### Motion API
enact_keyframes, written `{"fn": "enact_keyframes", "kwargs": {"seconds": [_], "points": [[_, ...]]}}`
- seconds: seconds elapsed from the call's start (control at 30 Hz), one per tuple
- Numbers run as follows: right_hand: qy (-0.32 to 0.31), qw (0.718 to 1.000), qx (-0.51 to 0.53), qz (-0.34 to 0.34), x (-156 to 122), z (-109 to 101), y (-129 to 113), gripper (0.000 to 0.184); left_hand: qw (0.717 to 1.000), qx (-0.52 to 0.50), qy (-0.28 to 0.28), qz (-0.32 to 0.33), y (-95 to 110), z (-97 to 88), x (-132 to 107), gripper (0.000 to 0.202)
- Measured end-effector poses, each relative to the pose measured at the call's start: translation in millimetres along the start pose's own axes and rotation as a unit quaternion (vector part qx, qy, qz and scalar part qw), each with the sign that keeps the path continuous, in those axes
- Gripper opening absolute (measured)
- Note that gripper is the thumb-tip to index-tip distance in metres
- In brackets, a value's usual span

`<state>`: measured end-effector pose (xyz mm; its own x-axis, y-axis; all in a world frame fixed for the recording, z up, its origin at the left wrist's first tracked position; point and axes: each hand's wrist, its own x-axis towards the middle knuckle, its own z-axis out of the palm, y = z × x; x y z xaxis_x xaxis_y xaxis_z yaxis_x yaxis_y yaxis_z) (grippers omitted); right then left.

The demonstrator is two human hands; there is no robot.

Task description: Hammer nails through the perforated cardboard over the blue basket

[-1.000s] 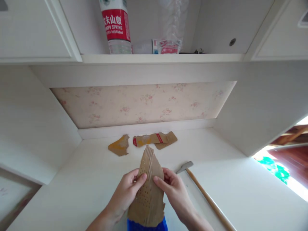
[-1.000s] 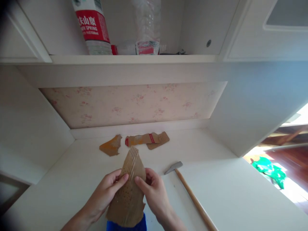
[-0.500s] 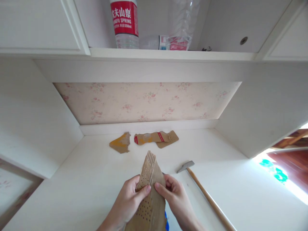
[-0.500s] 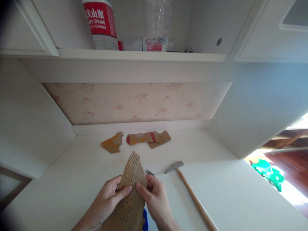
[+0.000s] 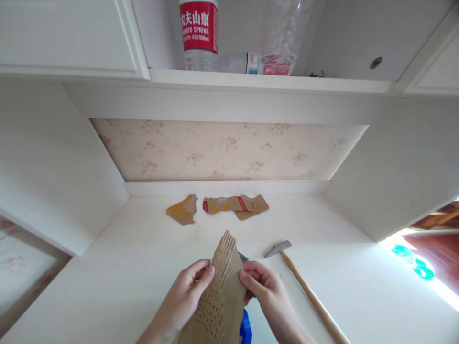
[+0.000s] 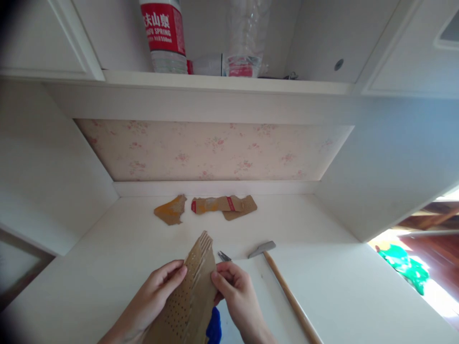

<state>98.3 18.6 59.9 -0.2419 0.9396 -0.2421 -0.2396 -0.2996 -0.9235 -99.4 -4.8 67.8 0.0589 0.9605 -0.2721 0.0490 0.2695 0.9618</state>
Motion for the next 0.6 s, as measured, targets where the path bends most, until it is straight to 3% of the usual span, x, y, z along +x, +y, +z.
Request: {"fn": "enact_keyframes", "kwargs": {"seconds": [0.27, 0.37, 0.6], "points": [[0.032, 0.999, 0.005, -0.038, 3.1, -9.0, 7.1, 0.039, 0.998, 0.045, -0.031, -0.020, -18.6, -26.5, -12.4, 0.054], [0.050, 0.998, 0.012, -0.038, 3.4, -11.0, 11.7, 0.038, 0.996, 0.041, -0.056, -0.048, -23.7, -29.3, -19.9, 0.057], [0.048, 0.998, 0.040, -0.011, -0.6, -12.4, 15.7, 0.038, 0.997, 0.056, -0.042, -0.040, -16.4, -29.3, -24.3, 0.050]]}}
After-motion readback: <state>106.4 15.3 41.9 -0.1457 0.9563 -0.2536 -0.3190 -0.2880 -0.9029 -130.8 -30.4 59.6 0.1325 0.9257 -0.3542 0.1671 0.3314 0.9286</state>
